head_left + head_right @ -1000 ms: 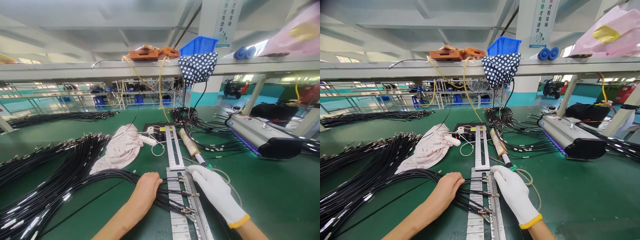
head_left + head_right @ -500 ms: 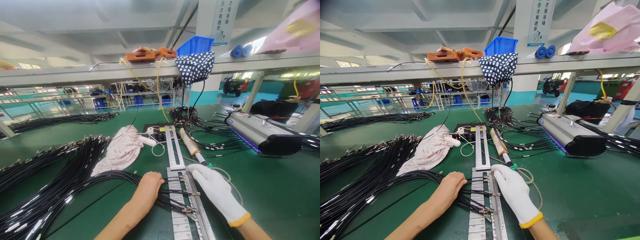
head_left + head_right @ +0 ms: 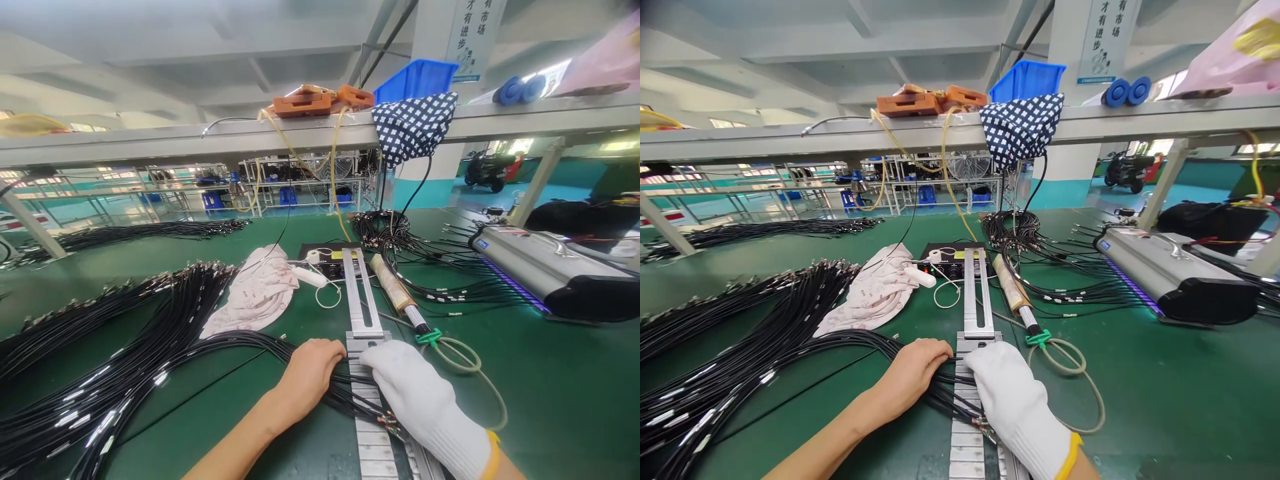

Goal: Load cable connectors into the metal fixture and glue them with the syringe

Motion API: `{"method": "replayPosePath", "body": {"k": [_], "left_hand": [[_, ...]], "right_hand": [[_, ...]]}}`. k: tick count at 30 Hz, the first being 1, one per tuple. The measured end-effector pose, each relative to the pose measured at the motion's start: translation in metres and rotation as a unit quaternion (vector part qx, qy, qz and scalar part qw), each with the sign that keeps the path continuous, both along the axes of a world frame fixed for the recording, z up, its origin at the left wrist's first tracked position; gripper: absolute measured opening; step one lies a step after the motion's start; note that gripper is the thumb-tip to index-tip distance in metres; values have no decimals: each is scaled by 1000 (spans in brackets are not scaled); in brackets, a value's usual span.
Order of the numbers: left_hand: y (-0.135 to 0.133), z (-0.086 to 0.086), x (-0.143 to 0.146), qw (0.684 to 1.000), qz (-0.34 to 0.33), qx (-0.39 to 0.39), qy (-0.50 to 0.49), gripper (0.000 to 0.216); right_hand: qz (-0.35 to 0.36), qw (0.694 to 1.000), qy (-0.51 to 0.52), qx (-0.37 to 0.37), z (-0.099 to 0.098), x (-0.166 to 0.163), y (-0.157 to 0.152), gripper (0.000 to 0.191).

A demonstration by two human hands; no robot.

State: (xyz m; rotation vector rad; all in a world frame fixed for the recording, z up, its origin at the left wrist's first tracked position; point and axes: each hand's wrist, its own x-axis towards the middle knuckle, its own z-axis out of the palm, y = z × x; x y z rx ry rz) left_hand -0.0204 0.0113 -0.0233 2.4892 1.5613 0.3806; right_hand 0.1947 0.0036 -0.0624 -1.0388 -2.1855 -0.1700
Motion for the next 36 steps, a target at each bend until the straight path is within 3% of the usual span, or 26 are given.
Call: {"method": "replayPosePath", "body": {"k": [9, 16, 21, 23, 26, 29, 31, 34, 36], "left_hand": [[-1, -17, 7, 994, -15, 72, 81, 27], [-13, -18, 16, 986, -62, 95, 121, 23], [-11, -14, 10, 987, -78, 94, 101, 26], [-12, -11, 6, 989, -73, 98, 87, 28], [-14, -5, 1, 991, -56, 100, 68, 26], [-18, 2, -1, 994, -46, 83, 56, 20], [-20, 5, 0, 999, -32, 28, 20, 19], [-17, 8, 0, 995, 7, -68, -68, 17], [-14, 8, -1, 991, 23, -88, -102, 15]], "right_hand": [[-19, 990, -130, 41, -15, -4, 2, 37], [-9, 990, -142, 17, -31, -10, 3, 47], [-21, 993, -116, -6, -35, -21, 3, 38], [-24, 997, -76, -15, -29, -16, 4, 38], [-31, 992, 73, -97, -12, -2, 7, 35], [-81, 951, 226, -194, 5, 11, 10, 36], [-106, 913, 298, -256, 11, 16, 14, 37], [-119, 872, 347, -325, 12, 18, 22, 37], [-121, 862, 356, -340, 9, 19, 26, 37]]}}
